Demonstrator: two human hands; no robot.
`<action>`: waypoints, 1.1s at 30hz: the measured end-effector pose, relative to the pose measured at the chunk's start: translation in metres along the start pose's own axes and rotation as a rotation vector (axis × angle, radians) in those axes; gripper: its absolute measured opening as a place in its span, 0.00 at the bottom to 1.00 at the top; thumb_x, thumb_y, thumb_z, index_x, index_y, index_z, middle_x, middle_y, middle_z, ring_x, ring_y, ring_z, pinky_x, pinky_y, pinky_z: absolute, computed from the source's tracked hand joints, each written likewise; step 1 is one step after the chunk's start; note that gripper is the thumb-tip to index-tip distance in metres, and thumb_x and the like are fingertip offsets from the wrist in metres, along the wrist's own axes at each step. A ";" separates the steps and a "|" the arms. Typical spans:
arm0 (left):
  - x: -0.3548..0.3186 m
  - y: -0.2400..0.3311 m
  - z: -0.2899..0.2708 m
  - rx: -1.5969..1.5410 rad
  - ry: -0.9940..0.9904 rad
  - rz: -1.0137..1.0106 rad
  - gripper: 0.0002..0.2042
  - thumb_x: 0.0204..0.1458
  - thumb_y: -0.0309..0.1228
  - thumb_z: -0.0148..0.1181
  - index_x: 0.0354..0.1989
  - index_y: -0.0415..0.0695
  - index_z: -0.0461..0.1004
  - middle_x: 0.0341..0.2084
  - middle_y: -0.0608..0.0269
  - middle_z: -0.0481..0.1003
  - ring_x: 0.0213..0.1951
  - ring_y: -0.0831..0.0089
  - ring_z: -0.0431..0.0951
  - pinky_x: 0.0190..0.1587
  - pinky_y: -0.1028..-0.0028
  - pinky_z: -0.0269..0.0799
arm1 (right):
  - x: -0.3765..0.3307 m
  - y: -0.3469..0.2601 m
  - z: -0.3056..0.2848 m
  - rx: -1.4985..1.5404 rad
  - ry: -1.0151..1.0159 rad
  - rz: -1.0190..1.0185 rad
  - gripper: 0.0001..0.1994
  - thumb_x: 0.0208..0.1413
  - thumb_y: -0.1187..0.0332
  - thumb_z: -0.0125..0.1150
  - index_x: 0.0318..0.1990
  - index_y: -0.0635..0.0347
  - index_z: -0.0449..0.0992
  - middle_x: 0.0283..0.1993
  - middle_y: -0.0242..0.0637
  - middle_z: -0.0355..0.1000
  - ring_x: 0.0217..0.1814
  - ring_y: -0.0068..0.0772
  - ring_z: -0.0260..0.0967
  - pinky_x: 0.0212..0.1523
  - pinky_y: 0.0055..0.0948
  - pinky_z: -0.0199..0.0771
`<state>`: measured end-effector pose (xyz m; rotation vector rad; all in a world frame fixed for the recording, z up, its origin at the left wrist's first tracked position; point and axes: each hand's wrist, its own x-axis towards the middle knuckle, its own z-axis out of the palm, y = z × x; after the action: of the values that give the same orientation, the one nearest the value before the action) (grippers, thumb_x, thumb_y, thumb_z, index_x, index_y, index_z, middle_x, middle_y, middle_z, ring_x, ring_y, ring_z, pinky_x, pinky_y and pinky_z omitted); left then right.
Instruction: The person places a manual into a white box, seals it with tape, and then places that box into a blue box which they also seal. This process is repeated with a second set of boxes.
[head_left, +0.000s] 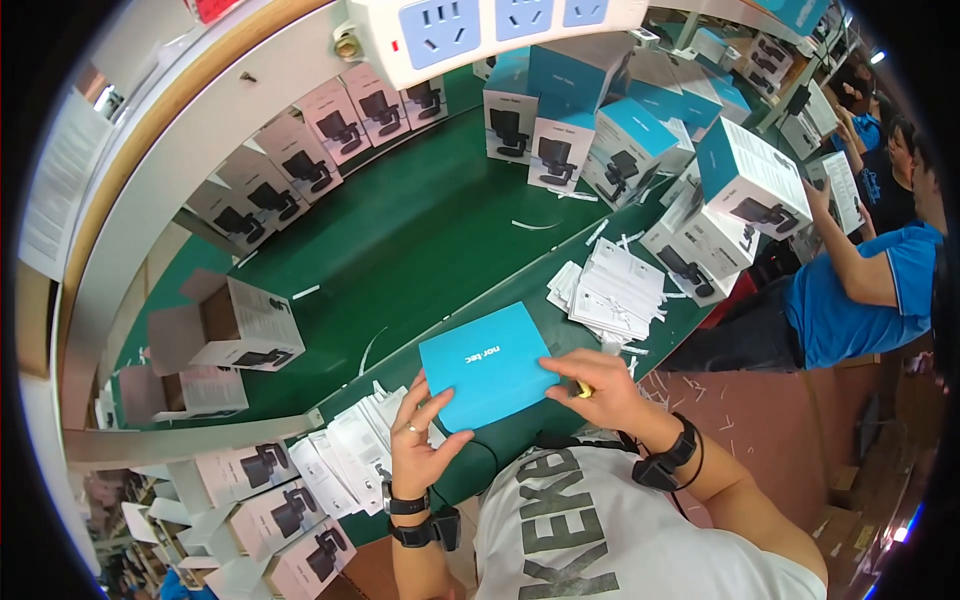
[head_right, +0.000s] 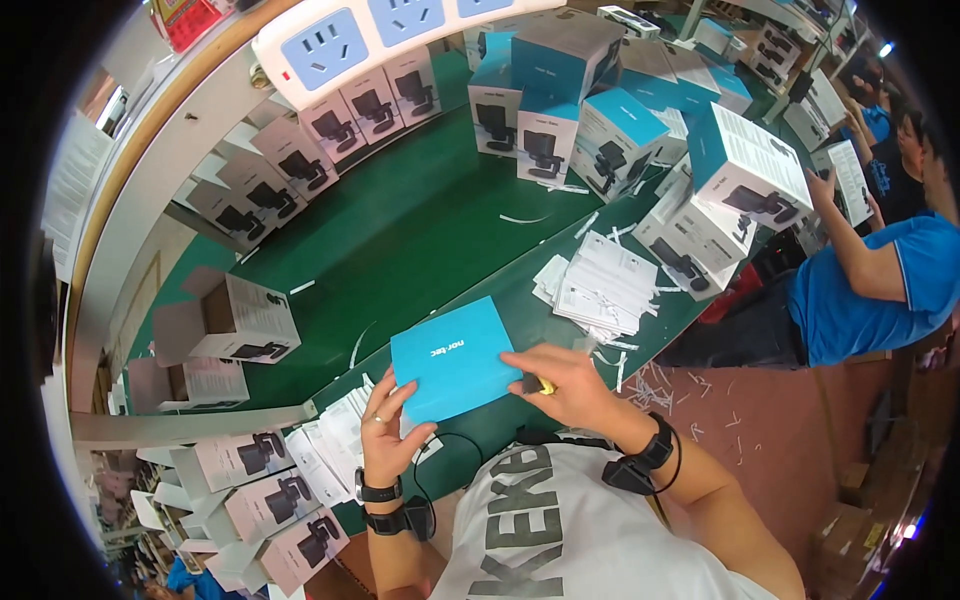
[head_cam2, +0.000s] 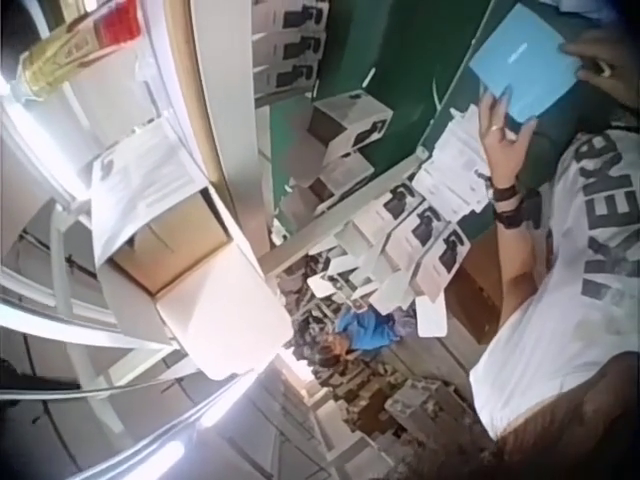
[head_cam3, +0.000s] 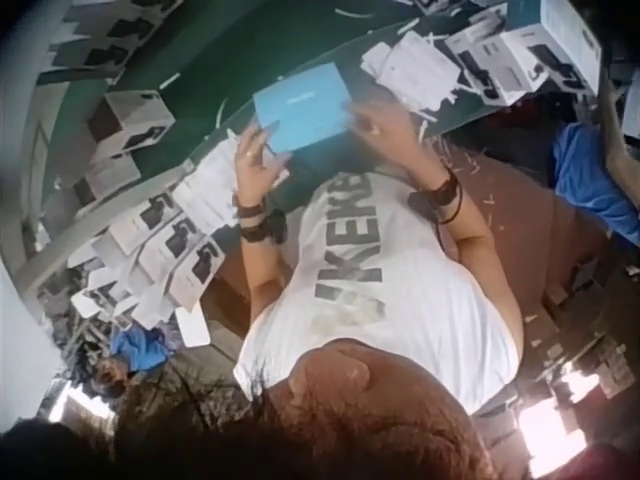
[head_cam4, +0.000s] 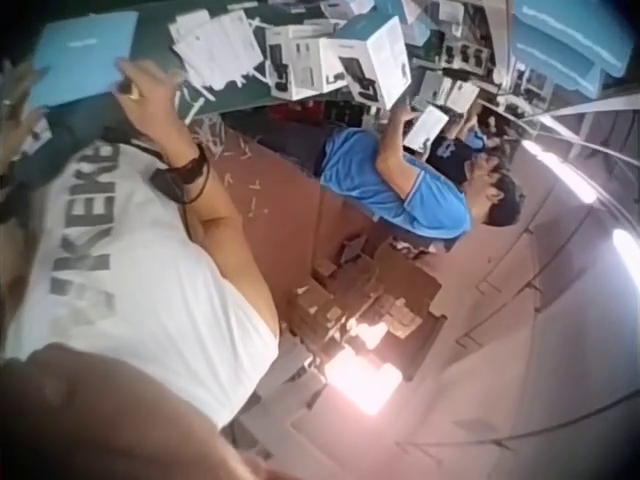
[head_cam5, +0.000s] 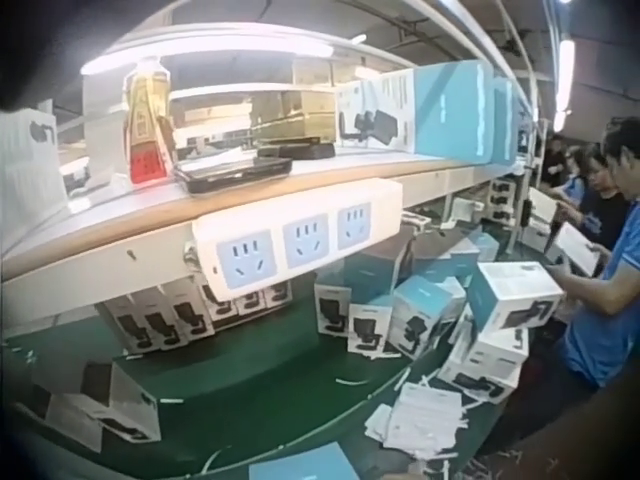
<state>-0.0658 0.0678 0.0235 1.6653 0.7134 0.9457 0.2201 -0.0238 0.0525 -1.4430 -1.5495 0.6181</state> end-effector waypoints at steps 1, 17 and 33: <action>-0.001 -0.005 0.000 0.049 0.026 0.021 0.28 0.43 0.18 0.76 0.57 0.45 0.79 0.54 0.55 0.72 0.65 0.48 0.69 0.68 0.53 0.66 | -0.001 0.005 0.007 -0.054 0.061 -0.092 0.24 0.48 0.74 0.78 0.56 0.57 0.82 0.35 0.37 0.77 0.29 0.29 0.71 0.30 0.28 0.70; -0.004 -0.003 -0.009 0.464 -0.020 0.156 0.22 0.45 0.31 0.78 0.51 0.50 0.84 0.51 0.54 0.70 0.63 0.44 0.69 0.62 0.49 0.71 | -0.036 0.040 0.038 -0.254 0.176 -0.226 0.26 0.46 0.73 0.77 0.56 0.50 0.82 0.51 0.37 0.73 0.25 0.27 0.65 0.27 0.28 0.72; 0.046 0.014 0.068 1.069 -0.356 0.167 0.46 0.47 0.56 0.72 0.72 0.45 0.63 0.71 0.35 0.57 0.70 0.32 0.57 0.71 0.39 0.52 | -0.008 0.076 0.003 -0.003 -0.029 -0.311 0.19 0.51 0.67 0.76 0.52 0.53 0.84 0.63 0.37 0.77 0.39 0.33 0.82 0.36 0.29 0.81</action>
<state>0.0165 0.0683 0.0376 2.7669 0.9057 0.3118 0.2553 -0.0158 -0.0145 -1.1661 -1.7528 0.4519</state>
